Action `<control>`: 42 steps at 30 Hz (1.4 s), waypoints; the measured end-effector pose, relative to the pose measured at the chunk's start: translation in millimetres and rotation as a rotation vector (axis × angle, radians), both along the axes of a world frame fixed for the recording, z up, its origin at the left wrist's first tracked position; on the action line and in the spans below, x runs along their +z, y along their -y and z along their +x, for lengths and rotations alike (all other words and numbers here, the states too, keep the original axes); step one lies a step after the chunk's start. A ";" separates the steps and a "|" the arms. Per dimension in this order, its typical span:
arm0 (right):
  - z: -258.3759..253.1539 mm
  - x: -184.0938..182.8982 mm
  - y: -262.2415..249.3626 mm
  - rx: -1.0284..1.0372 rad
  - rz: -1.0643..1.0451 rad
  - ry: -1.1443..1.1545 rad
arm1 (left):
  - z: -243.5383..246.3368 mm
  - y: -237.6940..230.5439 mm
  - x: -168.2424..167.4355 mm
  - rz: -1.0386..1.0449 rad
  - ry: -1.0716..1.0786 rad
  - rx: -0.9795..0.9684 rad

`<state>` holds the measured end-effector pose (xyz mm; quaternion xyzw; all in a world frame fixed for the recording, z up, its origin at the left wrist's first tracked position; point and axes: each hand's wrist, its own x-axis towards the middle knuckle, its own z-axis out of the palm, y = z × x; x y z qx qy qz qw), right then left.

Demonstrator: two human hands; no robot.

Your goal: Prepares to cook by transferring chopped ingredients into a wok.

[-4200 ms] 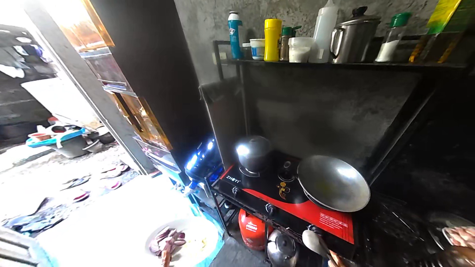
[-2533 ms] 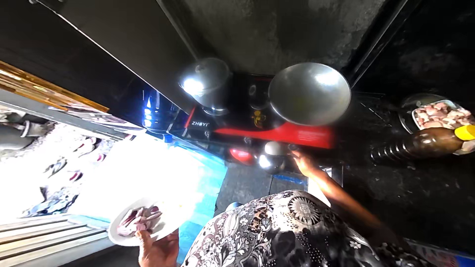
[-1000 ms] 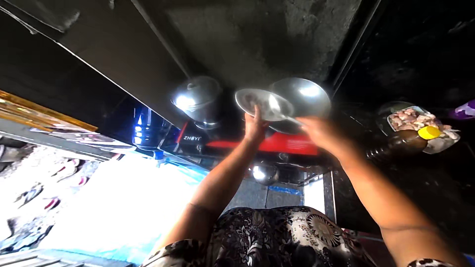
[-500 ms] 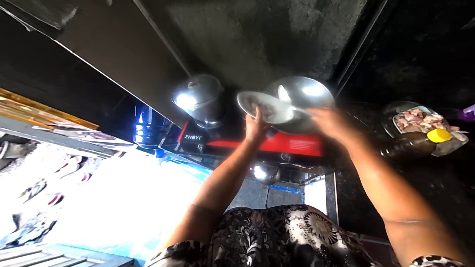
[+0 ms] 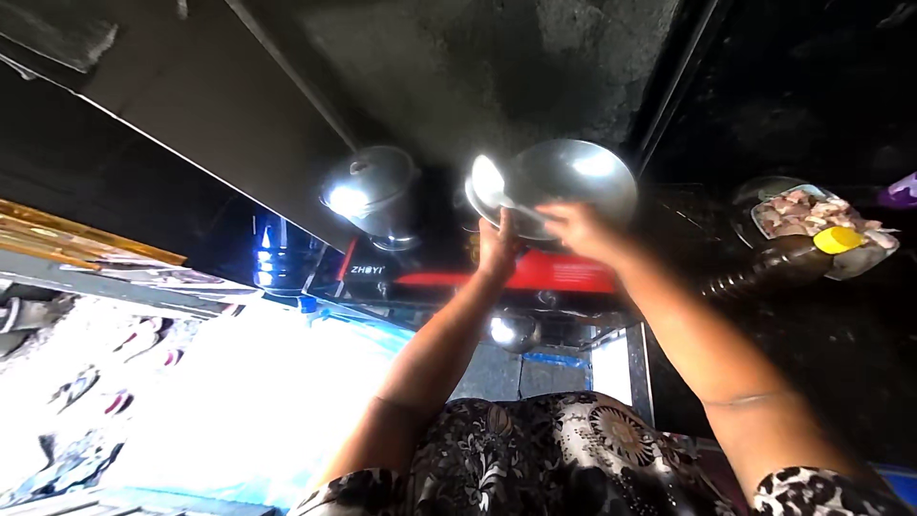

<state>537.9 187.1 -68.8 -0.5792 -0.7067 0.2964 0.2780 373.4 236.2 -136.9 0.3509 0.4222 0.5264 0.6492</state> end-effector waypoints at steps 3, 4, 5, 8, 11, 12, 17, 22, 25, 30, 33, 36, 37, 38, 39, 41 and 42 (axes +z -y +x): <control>4.0 -2.1 2.2 -0.002 -0.045 0.028 | 1.5 0.0 6.3 0.024 0.002 0.013; 5.4 -3.8 5.0 -0.002 -0.057 0.043 | 1.4 -0.7 7.1 0.030 0.011 0.025; 6.6 -6.2 7.8 -0.006 -0.062 0.059 | 1.5 -1.5 8.3 0.025 0.014 0.039; 11.6 -9.4 14.8 -0.015 -0.043 0.137 | 1.9 -5.1 11.2 -0.006 -0.013 0.092; 21.7 -14.9 14.1 -0.031 -0.038 0.214 | 1.0 -9.1 11.4 -0.007 -0.044 0.139; 26.0 -17.1 13.3 -0.041 -0.039 0.239 | 0.5 -9.6 11.3 -0.002 -0.051 0.152; 50.4 -31.7 11.4 -0.088 -0.008 0.308 | -2.1 -10.7 11.9 0.038 -0.112 0.162; 65.0 -31.0 13.4 -0.161 0.049 0.298 | -4.8 -12.5 11.3 0.049 -0.200 0.185; 51.2 -18.2 18.7 -0.120 0.069 0.236 | -4.7 -10.3 12.2 0.031 -0.223 0.161; 29.4 -18.2 22.3 -0.041 0.022 0.273 | -1.7 -5.6 17.9 0.029 -0.199 0.129; 44.2 -22.7 22.6 -0.138 0.004 0.265 | -3.9 -9.1 18.2 0.074 -0.204 0.096; 61.0 -18.4 28.5 -0.181 0.014 0.227 | -6.2 -14.3 17.6 0.118 -0.189 0.103; 62.5 -14.1 33.5 -0.172 0.005 0.204 | -7.8 -14.8 18.1 0.122 -0.193 0.102; 62.9 -9.7 38.6 -0.148 -0.001 0.190 | -9.1 -15.4 18.2 0.121 -0.203 0.099; 61.2 -3.8 43.5 -0.115 -0.016 0.196 | -10.2 -16.0 18.1 0.121 -0.220 0.094; 54.7 1.8 47.5 -0.063 -0.025 0.243 | -12.0 -15.1 19.9 0.116 -0.248 0.073; 52.3 3.0 46.2 -0.054 -0.029 0.274 | -11.8 -14.1 21.9 0.123 -0.250 0.067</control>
